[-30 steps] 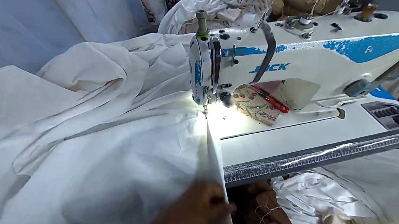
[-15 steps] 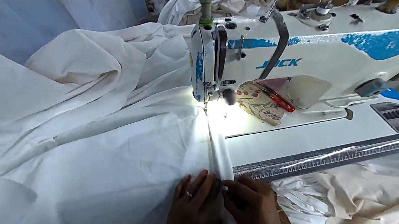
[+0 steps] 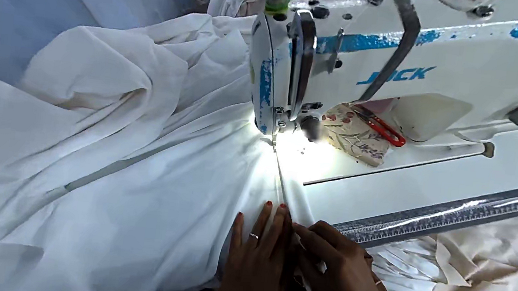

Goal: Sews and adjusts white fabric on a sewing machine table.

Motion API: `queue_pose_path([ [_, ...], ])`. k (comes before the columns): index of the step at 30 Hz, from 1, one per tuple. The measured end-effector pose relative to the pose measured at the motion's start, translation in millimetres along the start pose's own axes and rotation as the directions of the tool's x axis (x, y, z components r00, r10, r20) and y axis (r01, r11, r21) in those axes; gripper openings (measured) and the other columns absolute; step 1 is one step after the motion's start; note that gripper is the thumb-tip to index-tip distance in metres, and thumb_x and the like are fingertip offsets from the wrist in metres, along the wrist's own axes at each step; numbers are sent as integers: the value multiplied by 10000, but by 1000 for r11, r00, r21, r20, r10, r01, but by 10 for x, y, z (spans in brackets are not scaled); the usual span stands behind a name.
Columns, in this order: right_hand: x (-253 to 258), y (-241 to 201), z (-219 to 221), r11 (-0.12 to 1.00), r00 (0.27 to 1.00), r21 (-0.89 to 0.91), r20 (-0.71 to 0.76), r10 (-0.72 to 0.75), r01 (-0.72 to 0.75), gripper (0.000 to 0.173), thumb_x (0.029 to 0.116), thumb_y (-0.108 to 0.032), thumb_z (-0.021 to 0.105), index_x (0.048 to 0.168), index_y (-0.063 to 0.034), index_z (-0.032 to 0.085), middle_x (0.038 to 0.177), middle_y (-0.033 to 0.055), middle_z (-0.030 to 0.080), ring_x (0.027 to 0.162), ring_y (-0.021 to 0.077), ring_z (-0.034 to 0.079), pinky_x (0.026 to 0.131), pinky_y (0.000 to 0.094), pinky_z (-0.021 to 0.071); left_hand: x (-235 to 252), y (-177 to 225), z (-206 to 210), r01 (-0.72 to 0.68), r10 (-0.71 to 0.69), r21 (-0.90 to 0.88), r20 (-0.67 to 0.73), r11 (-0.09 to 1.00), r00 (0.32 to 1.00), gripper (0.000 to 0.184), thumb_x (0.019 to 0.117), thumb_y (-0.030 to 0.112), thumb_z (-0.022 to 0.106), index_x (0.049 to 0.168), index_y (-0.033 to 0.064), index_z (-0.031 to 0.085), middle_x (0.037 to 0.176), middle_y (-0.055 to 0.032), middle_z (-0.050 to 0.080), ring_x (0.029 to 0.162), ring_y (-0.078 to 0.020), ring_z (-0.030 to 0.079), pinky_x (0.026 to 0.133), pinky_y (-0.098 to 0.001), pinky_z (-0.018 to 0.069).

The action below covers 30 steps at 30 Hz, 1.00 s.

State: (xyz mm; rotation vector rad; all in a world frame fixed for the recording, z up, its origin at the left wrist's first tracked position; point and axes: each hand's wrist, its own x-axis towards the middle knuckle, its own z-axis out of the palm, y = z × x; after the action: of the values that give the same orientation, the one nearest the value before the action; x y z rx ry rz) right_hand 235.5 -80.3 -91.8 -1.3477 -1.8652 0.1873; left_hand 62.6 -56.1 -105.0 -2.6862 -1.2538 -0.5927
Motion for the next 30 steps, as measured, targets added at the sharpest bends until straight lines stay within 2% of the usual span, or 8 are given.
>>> queue_pose_path([
  [4,77,-46,-80,999,996,-48,87,23,-19,360,861,-170,584,1161,-80,762,886,28,652,730,108,628,637,239,549,231,-283,-39,-16,31,-106,141,994,990,620,1078,481,255,1503,125,534,1622,-32,427,1537,-298,319,1175,-704,233],
  [9,133,-33,-102,996,981,-78,190,-32,48,346,848,-234,660,1169,-147,752,1073,43,668,939,181,644,758,317,567,466,-527,-114,-76,116,-157,263,985,958,576,1010,443,479,1480,117,551,1654,-70,361,1560,-315,250,1165,-721,219],
  [14,213,124,-17,970,982,-157,33,-184,186,199,947,-103,575,999,-94,767,896,29,683,824,165,653,707,270,559,356,-187,-171,47,-50,23,181,999,982,491,1049,328,479,1453,68,581,1585,-89,474,1468,-318,440,1100,-611,428],
  [17,247,188,-164,992,980,-86,-171,-105,91,160,949,-148,609,940,-63,744,791,17,705,708,106,671,653,234,565,288,-109,-141,95,-102,62,111,993,989,519,1079,401,394,1450,96,590,1550,-92,517,1434,-331,486,1083,-646,428],
  [20,218,332,-301,994,961,102,-271,57,-30,142,943,-156,659,963,-33,729,781,-11,697,671,24,652,629,197,574,287,-4,-182,57,-64,93,73,994,995,427,995,199,577,1412,120,628,1492,-174,555,1371,-420,533,1034,-765,375],
  [22,172,417,-305,979,951,201,-291,103,-44,151,943,-151,672,971,-12,724,778,-17,689,656,4,637,615,179,569,311,105,-207,13,-19,66,95,998,995,553,871,32,683,1395,206,648,1471,-202,562,1361,-446,532,1039,-784,351],
  [26,74,480,-253,957,953,290,-281,113,-28,183,954,-110,636,1081,-1,711,772,-23,677,605,-18,592,566,145,533,311,255,-176,-19,7,79,152,997,988,680,847,8,695,1409,383,614,1535,-157,511,1368,-415,535,1038,-659,446],
  [30,37,539,-270,952,962,307,-257,89,-6,163,956,-85,601,1025,-20,733,820,-19,687,646,-22,592,589,136,523,279,230,-135,-21,15,44,126,999,992,805,803,-26,697,1436,452,566,1552,-159,488,1384,-447,503,1022,-672,450],
])
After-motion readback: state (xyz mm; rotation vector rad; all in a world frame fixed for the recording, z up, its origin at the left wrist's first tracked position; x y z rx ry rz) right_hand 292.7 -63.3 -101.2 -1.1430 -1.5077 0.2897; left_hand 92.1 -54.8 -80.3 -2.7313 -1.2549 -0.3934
